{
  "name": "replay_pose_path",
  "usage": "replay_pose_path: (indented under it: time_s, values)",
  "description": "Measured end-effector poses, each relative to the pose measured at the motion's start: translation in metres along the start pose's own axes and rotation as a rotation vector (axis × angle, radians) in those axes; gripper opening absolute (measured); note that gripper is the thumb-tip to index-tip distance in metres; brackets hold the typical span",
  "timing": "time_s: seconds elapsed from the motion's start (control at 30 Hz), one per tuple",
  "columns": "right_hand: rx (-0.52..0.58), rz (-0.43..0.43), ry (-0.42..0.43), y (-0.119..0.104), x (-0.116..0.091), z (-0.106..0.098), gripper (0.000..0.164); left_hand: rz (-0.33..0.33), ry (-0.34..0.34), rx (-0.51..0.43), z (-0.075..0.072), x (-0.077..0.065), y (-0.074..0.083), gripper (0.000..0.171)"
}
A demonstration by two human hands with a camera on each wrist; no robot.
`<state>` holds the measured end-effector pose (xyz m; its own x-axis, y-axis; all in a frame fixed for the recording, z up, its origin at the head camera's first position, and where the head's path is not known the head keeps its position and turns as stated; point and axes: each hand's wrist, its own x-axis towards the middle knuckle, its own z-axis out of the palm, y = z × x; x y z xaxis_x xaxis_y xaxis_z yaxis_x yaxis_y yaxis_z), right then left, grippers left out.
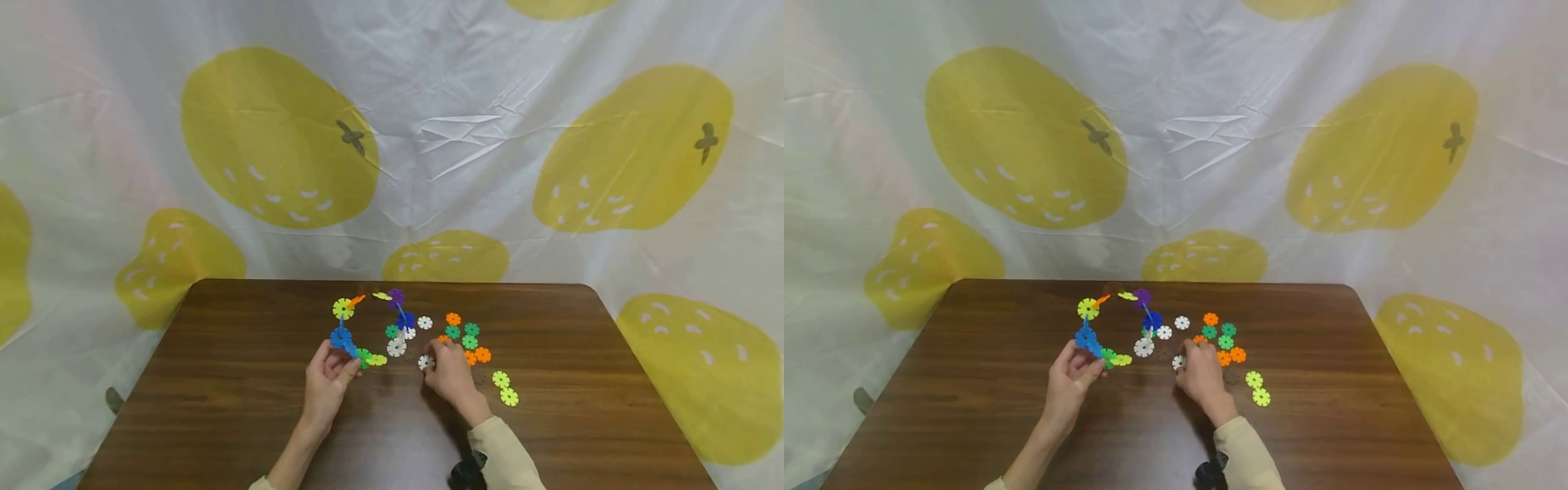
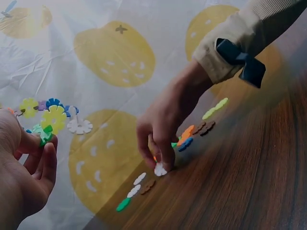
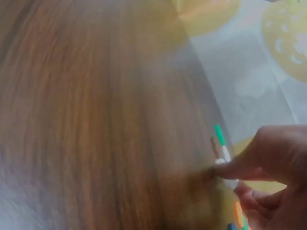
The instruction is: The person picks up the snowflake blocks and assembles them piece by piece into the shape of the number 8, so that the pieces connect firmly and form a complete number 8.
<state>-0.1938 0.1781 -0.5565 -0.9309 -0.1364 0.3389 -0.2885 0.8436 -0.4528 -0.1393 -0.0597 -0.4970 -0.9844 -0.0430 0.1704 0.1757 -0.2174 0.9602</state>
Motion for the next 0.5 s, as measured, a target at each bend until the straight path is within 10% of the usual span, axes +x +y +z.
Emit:
replay_pose_path:
  time_s: [0.3, 0.5]
  values:
    - [0.536, 0.178, -0.037, -0.027, -0.013, -0.031, 0.012, 0.025, 0.014, 0.035, -0.003, 0.001, -0.004, 0.028]
    - [0.826, 0.129, 0.018, -0.063, -0.019, -0.054, 0.013, 0.035, 0.026, 0.041, -0.002, 0.001, -0.006, 0.026]
